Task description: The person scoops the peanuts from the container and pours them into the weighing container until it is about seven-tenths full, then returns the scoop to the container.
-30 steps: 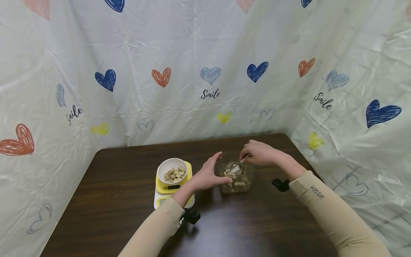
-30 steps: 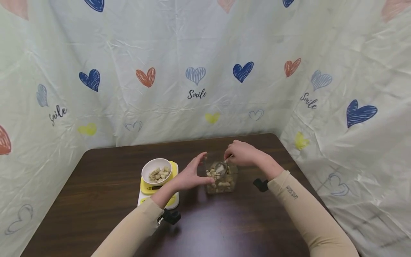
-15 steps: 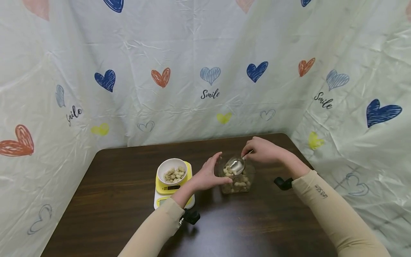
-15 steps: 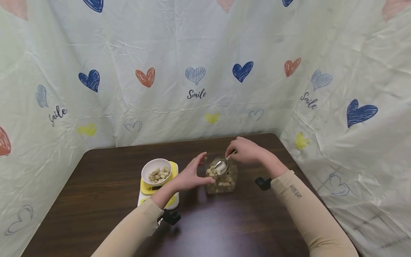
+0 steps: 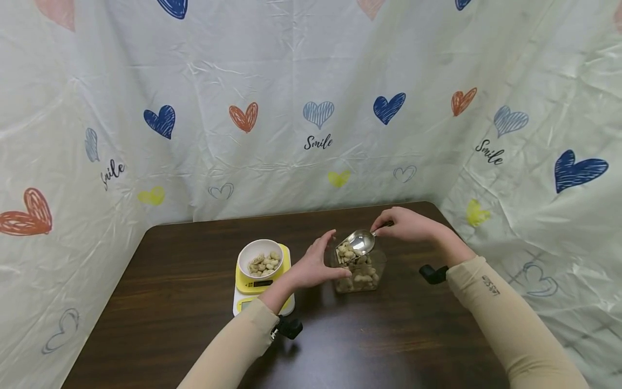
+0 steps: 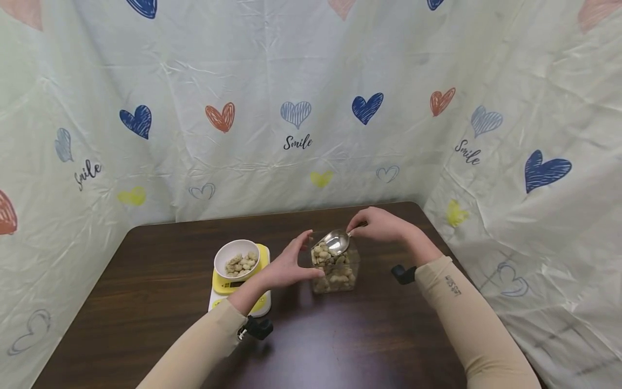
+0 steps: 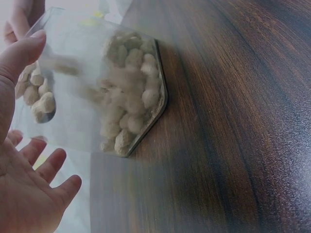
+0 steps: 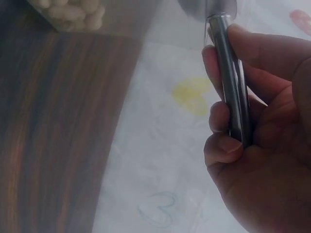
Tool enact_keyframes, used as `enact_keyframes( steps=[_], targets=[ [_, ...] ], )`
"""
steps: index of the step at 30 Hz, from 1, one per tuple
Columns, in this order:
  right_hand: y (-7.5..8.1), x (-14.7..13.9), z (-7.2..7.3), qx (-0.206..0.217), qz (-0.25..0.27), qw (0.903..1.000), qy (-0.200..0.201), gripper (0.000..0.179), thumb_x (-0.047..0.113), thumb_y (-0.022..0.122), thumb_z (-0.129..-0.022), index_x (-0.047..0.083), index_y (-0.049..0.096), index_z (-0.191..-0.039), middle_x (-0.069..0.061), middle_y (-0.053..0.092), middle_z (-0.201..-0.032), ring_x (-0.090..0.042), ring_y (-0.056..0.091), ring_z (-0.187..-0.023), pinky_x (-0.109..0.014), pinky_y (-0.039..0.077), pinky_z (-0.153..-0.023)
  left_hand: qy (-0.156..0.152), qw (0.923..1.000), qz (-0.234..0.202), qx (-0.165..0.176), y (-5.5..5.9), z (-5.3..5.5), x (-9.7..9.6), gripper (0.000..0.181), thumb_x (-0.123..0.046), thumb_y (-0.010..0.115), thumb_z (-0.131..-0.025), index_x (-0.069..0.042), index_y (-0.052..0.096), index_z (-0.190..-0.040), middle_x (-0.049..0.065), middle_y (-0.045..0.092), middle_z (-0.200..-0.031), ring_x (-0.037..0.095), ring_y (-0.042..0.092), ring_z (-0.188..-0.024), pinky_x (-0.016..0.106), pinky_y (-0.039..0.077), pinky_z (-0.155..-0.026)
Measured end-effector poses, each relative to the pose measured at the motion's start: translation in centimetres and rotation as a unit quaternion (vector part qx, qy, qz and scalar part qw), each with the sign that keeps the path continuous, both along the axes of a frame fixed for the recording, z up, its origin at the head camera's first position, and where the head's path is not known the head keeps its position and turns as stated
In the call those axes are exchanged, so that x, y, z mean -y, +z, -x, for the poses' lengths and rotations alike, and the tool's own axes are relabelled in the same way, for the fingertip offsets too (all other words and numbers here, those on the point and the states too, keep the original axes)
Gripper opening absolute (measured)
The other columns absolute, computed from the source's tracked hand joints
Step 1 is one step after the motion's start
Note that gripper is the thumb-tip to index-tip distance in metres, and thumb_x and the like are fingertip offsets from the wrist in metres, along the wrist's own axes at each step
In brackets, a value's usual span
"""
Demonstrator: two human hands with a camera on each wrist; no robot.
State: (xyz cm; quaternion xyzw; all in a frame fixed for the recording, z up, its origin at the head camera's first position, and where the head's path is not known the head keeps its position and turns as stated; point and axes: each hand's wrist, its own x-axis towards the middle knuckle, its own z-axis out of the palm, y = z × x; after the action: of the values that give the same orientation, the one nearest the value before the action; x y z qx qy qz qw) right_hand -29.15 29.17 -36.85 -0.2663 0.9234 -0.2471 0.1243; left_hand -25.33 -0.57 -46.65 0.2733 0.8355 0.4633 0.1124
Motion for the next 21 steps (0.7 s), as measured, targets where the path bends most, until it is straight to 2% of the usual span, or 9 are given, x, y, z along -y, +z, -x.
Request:
enact_keyframes(
  steps=[6,15,21],
  targets=[
    [-0.3,-0.4,0.0,0.025,0.019,0.9995,0.003,0.018,0.026,0.068,-0.101,0.015,0.077,-0.113,-0.003,0.07,-0.119,-0.022,0.065,-0.107,-0.045,0.052,-0.088,0.0,1.0,0.0,0.002,0.1,0.0,0.0,0.111,-0.052,0.083,-0.082,-0.026,0.014,-0.165,0.014,0.032,-0.16,0.034,0.037,-0.144,0.051,0.037,-0.111],
    [-0.3,-0.9,-0.3,0.052,0.025,0.9983,-0.005,0.018,0.029,0.068,-0.101,0.02,0.076,-0.114,0.0,0.069,-0.119,-0.022,0.063,-0.11,-0.042,0.051,-0.089,0.003,1.0,0.001,0.004,0.0,0.0,0.0,0.11,-0.052,0.083,-0.082,-0.027,0.014,-0.165,0.01,0.033,-0.16,0.033,0.037,-0.144,0.049,0.038,-0.11],
    [-0.3,-1.2,-0.3,0.061,0.033,0.9975,0.005,0.02,0.029,0.068,-0.101,0.018,0.076,-0.116,-0.001,0.069,-0.118,-0.024,0.064,-0.109,-0.042,0.052,-0.089,0.004,1.0,0.002,0.003,0.2,-0.1,-0.1,0.11,-0.05,0.084,-0.082,-0.025,0.016,-0.165,0.009,0.034,-0.159,0.032,0.038,-0.144,0.048,0.038,-0.111]
  ],
)
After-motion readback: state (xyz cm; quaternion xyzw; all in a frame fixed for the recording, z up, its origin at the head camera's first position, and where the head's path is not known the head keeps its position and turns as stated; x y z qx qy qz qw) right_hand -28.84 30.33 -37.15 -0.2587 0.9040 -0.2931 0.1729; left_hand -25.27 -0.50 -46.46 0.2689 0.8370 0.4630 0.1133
